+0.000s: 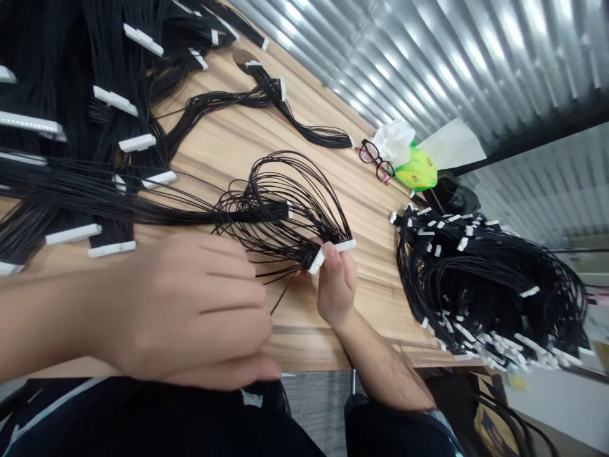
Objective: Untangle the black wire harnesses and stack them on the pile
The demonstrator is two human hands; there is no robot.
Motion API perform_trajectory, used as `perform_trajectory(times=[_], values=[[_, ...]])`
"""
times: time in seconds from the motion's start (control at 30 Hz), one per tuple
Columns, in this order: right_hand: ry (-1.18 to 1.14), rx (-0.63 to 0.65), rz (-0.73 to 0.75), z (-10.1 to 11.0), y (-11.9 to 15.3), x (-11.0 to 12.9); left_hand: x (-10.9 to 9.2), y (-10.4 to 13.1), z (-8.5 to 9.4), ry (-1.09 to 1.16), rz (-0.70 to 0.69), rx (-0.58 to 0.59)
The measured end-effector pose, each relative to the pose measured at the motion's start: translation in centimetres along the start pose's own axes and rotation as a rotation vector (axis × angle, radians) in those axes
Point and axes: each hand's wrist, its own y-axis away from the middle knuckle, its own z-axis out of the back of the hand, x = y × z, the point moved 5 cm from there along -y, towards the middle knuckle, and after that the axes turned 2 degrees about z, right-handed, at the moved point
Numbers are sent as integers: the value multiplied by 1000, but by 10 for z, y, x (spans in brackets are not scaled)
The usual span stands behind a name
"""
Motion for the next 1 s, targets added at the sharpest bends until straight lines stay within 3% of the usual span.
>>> perform_trajectory(times=[0.07,0.17,0.27,0.37,0.47,0.63,0.9,1.0], values=[[-34,-41,19,1,-3,1,1,0,-1,86,40,43],[-11,36,-5,0,-1,-3,11,0,-2,57,187,-5],[77,135,-9,0,7,-7,23,2,-4,-73,361,-68],[118,167,42,-1,12,-4,27,3,-3,-248,450,-86],[96,216,35,-5,14,-2,28,3,1,-360,456,-67],[13,265,-110,-7,18,-9,34,1,3,-441,337,-2],[-42,270,-103,-8,19,-2,33,3,-8,-274,263,42],[13,303,-97,-12,17,4,28,2,-8,-247,288,-22]])
